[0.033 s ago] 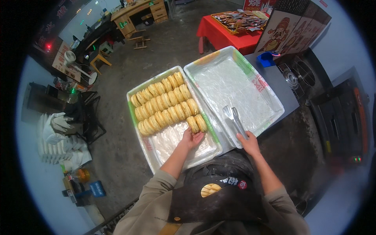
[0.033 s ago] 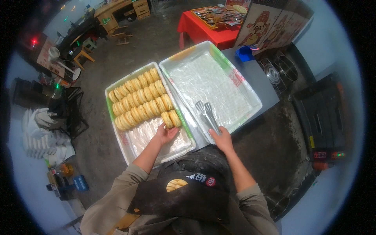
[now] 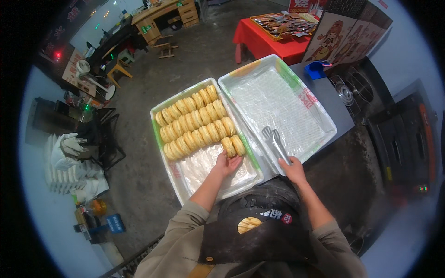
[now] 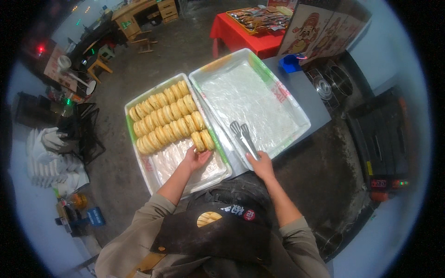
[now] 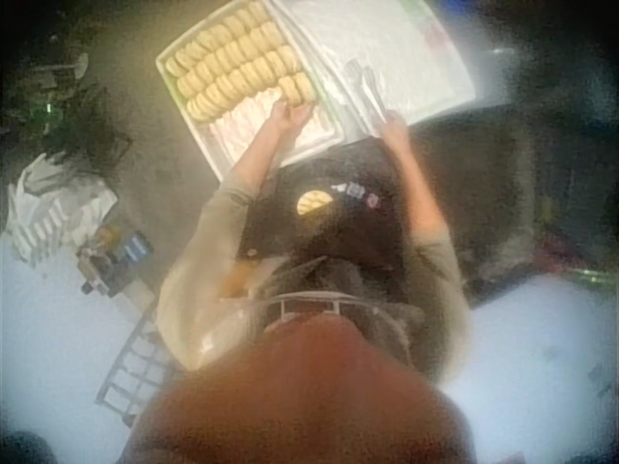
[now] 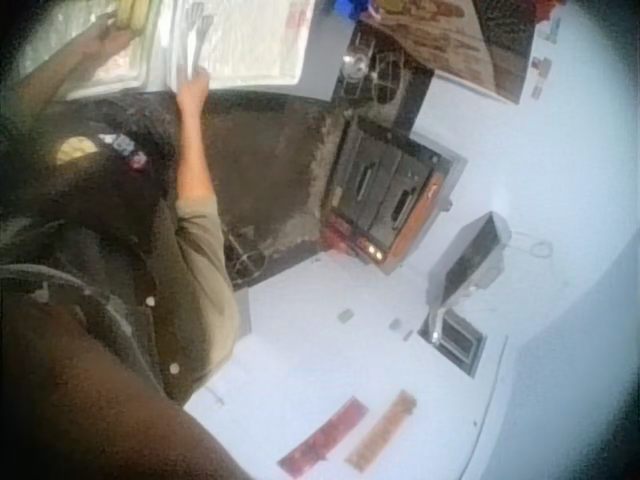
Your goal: The person uses tongs to transfer round baked buns from one tray to another, then covers the tray with a white cloth. The person also briefly adjusts items on a nearby red display table.
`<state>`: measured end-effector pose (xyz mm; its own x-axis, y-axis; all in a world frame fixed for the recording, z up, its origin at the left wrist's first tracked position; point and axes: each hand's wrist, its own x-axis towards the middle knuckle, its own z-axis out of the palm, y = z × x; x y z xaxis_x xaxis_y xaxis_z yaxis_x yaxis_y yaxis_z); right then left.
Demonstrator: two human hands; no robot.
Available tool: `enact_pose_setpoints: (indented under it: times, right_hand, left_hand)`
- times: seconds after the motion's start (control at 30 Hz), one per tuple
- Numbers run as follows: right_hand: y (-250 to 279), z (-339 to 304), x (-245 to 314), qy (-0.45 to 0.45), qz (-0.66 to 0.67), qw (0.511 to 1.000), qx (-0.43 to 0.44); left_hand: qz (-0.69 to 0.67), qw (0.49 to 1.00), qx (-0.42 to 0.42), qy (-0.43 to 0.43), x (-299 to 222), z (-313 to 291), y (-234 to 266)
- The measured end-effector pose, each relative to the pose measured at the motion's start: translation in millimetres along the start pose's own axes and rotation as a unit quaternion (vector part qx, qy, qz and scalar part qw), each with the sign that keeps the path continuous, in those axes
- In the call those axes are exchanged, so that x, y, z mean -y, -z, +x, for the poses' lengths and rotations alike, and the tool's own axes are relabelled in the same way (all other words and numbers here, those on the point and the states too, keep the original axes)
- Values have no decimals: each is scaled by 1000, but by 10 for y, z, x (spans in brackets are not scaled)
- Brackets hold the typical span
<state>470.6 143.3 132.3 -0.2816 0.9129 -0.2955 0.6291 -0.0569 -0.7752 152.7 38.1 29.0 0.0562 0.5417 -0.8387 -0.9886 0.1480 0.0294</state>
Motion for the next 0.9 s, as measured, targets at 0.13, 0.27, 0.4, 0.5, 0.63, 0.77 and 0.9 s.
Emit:
enact_pose_setpoints:
  times: [0.13,0.27,0.4,0.5,0.63,0.77,0.9]
  right_hand:
    - [-408,-87,4,-63,46,996,47]
    - [-594,-163,235,-144,182,970,78]
    - [-564,-200,307,-163,220,955,116]
    - [-563,-196,265,-143,199,960,133]
    - [-614,-208,243,-43,146,984,96]
    - [-563,-228,231,-55,138,983,106]
    - [-570,-206,146,-85,143,979,116]
  left_hand:
    - [-81,997,14,6,-20,-10,48]
    - [-120,992,37,-9,26,16,48]
    - [-106,994,-31,-19,120,23,-51]
    - [-101,994,-36,-25,151,-38,-111]
    - [-85,996,-6,-18,137,-128,-178]
    - [-61,997,-32,-19,125,-160,-218]
    - [-88,994,-63,-8,138,-161,-149]
